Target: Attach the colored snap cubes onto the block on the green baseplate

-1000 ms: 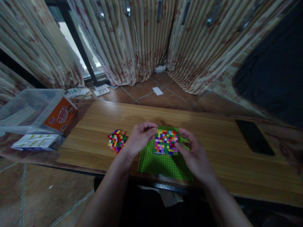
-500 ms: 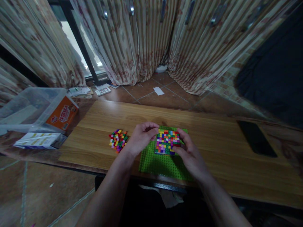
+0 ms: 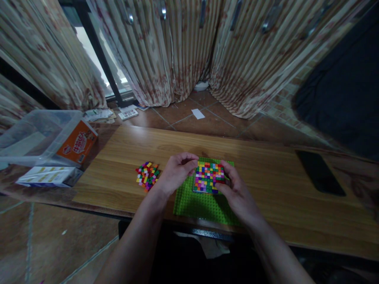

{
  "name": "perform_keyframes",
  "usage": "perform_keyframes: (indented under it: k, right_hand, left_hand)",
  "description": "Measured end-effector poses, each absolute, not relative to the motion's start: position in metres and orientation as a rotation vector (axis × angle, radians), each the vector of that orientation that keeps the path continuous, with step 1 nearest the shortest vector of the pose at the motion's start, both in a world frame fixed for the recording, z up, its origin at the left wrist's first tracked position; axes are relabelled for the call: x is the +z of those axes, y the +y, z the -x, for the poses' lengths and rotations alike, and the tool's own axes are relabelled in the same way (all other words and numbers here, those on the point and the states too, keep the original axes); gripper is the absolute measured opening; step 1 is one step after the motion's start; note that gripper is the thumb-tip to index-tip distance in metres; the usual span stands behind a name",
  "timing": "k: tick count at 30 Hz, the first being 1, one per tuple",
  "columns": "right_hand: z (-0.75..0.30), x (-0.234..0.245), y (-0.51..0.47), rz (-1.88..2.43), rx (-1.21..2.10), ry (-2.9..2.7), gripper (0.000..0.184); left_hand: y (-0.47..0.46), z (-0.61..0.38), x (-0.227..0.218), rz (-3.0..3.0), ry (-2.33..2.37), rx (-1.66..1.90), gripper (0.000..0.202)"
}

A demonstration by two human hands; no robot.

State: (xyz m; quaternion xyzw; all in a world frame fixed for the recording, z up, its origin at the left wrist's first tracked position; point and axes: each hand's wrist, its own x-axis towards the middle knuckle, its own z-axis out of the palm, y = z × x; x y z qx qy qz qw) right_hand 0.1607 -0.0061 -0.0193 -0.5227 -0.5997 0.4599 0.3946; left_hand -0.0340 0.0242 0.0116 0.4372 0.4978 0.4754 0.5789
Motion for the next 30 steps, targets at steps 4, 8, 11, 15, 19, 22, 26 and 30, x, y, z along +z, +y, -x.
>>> perform_keyframes:
  k: [4, 8, 11, 15, 19, 22, 26, 30]
  right_hand:
    - [-0.1616, -0.0209, -0.0057, 1.305, 1.159, -1.520, 0.060]
    - [-0.1613, -0.0209, -0.0055, 1.298, 1.166, -1.513, 0.060]
    - [-0.1612, -0.0210, -0.0055, 1.290, 1.156, -1.530, 0.061]
    - [-0.1615, -0.0214, -0.0056, 1.293, 1.145, -1.547, 0.062]
    - [-0.1616, -0.0215, -0.0059, 1.286, 1.152, -1.545, 0.062]
    - [-0.1614, -0.0212, -0.0060, 1.284, 1.152, -1.552, 0.061]
    - [-0.1606, -0.0207, -0.0059, 1.267, 1.150, -1.545, 0.060]
    - [-0.1590, -0.0200, -0.0053, 1.261, 1.164, -1.540, 0.060]
  left_hand:
    - [0.0242, 0.0339, 0.0107, -1.026, 1.151, 1.124, 0.012]
    - [0.0244, 0.0340, 0.0104, -1.019, 1.149, 1.125, 0.013]
    - [0.0248, 0.0340, 0.0102, -1.011, 1.154, 1.118, 0.013]
    - [0.0249, 0.0337, 0.0102, -1.015, 1.151, 1.123, 0.013]
    - [0.0249, 0.0331, 0.0110, -1.024, 1.151, 1.119, 0.013]
    - [0.0246, 0.0327, 0.0118, -1.017, 1.154, 1.124, 0.012]
    - [0.0241, 0.0324, 0.0120, -1.014, 1.149, 1.125, 0.012]
    - [0.0240, 0.0324, 0.0105, -1.016, 1.130, 1.138, 0.013]
